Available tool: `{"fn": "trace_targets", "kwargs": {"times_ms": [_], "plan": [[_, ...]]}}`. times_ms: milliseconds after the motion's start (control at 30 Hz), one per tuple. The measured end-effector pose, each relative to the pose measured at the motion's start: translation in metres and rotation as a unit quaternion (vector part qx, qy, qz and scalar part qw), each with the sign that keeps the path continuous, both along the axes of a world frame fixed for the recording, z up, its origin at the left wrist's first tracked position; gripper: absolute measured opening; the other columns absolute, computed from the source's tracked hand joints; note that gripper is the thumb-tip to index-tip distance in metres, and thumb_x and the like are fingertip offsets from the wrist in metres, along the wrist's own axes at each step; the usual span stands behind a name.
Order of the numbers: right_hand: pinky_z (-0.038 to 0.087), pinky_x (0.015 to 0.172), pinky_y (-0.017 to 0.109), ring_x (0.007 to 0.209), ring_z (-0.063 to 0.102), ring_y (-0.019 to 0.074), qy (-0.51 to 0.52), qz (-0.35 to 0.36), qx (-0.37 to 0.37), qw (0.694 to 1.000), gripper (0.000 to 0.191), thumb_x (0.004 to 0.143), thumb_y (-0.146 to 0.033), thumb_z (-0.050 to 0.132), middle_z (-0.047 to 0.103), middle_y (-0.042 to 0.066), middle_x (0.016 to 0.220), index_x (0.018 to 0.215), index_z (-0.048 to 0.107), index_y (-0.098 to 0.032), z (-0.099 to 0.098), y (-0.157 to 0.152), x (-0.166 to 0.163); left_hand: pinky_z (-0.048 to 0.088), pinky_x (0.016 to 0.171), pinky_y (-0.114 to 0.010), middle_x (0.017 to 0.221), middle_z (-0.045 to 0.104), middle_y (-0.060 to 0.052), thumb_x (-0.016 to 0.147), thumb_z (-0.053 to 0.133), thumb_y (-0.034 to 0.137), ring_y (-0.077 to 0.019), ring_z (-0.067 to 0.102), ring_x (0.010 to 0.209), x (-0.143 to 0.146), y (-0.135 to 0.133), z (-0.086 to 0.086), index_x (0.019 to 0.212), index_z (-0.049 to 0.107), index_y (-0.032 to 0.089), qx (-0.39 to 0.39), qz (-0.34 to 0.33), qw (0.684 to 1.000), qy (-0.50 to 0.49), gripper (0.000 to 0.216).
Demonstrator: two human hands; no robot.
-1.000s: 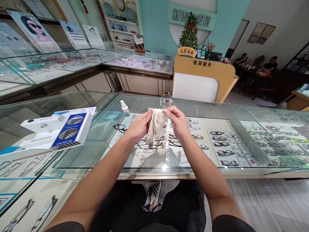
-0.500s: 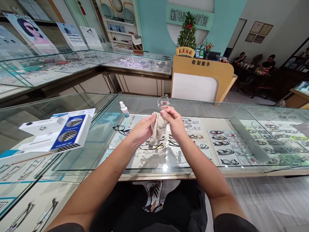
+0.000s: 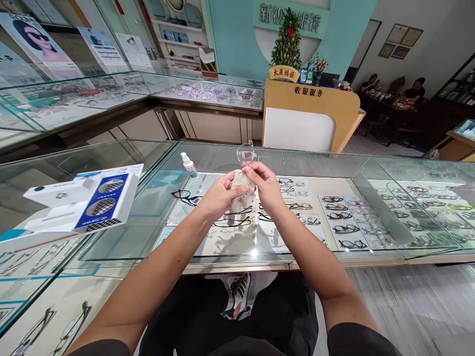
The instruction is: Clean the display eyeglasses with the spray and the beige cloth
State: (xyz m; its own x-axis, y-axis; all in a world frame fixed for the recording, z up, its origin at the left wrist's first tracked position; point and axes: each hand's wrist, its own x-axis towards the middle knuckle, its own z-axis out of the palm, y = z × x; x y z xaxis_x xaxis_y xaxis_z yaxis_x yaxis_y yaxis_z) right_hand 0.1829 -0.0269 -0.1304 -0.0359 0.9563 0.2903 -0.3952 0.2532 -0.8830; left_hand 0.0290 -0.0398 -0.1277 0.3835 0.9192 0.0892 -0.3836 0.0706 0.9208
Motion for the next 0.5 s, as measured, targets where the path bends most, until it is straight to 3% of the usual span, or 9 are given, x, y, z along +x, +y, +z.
{"fn": "trace_targets", "kwargs": {"times_ms": [100, 167, 300, 500], "plan": [[0.058, 0.101, 0.035, 0.113, 0.069, 0.0229, 0.005, -0.007, -0.007, 1.000, 0.039, 0.073, -0.058, 0.099, 0.075, 0.002, 0.104, 0.081, 0.075, -0.028, 0.003, -0.002, -0.001, 0.050, 0.069, -0.025, 0.084, 0.074, 0.002, 0.067, 0.106, 0.044, -0.0121, 0.065, 0.073, 0.001, -0.003, 0.001, 0.113, 0.071, 0.017, 0.027, 0.009, 0.999, 0.018, 0.063], [0.059, 0.086, 0.031, 0.100, 0.068, 0.0195, 0.006, 0.003, -0.017, 1.000, 0.040, 0.075, -0.059, 0.097, 0.076, 0.002, 0.106, 0.083, 0.074, -0.028, 0.003, -0.005, -0.003, 0.052, 0.071, -0.026, 0.084, 0.073, 0.002, 0.070, 0.104, 0.049, -0.0128, 0.066, 0.073, 0.004, -0.004, 0.001, 0.117, 0.070, 0.017, 0.038, 0.024, 0.999, 0.009, 0.066], [0.048, 0.054, 0.027, 0.081, 0.063, 0.0159, 0.005, 0.028, -0.032, 0.999, 0.038, 0.081, -0.061, 0.092, 0.077, 0.001, 0.113, 0.090, 0.074, -0.028, 0.001, -0.012, -0.009, 0.050, 0.064, -0.025, 0.077, 0.068, 0.004, 0.076, 0.099, 0.060, -0.0115, 0.061, 0.065, 0.010, -0.008, 0.000, 0.121, 0.066, 0.019, 0.054, 0.049, 0.997, -0.011, 0.070], [0.048, 0.051, 0.027, 0.084, 0.066, 0.0180, 0.005, 0.042, -0.014, 0.999, 0.036, 0.083, -0.059, 0.092, 0.079, 0.002, 0.112, 0.087, 0.075, -0.028, 0.004, -0.015, -0.008, 0.044, 0.055, -0.025, 0.067, 0.063, 0.003, 0.090, 0.082, 0.074, -0.0125, 0.056, 0.058, 0.009, -0.009, -0.001, 0.110, 0.069, 0.019, 0.102, 0.096, 0.990, 0.017, 0.060]]}}
